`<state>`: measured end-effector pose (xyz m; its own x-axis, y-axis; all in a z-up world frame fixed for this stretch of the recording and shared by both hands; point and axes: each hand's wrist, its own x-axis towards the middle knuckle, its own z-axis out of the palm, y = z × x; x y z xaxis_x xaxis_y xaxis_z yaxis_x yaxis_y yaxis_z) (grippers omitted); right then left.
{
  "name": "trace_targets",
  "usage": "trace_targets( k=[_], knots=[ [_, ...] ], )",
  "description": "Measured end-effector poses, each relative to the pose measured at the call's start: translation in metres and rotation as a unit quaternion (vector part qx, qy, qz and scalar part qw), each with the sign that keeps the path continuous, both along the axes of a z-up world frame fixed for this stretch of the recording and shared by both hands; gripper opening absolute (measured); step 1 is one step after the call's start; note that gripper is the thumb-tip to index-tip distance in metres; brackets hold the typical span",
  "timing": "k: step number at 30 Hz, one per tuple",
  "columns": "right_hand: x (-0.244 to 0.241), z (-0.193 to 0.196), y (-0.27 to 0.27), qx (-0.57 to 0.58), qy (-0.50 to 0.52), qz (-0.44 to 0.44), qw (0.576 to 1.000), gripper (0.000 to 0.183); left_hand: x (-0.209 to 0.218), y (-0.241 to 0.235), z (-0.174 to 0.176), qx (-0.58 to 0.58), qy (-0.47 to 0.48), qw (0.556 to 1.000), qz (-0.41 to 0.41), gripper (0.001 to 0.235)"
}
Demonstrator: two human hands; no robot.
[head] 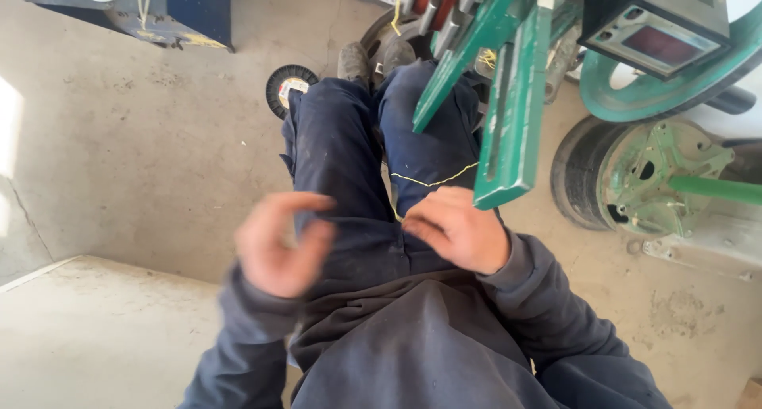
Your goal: Winding and securing copper wire coils on an electromechanical winding machine.
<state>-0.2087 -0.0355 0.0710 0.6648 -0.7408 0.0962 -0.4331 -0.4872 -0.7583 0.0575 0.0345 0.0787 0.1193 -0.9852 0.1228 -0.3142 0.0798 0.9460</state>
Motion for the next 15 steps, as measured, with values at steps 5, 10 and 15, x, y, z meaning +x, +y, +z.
trace_targets(
  k=[5,10,15],
  knots=[
    [0.017,0.014,0.001,-0.056,0.005,-0.003,0.998,0.012,-0.055,-0.029,-0.009,-0.032,0.063,0.979,-0.190,0.041],
    [0.004,0.026,-0.004,-0.043,0.006,-0.042,0.998,0.009,-0.061,-0.029,-0.022,0.045,0.012,0.983,-0.180,0.029],
    [-0.005,0.034,-0.011,-0.004,0.048,-0.011,0.999,0.009,-0.052,-0.026,-0.024,0.016,-0.023,0.979,-0.202,0.014]
  ],
)
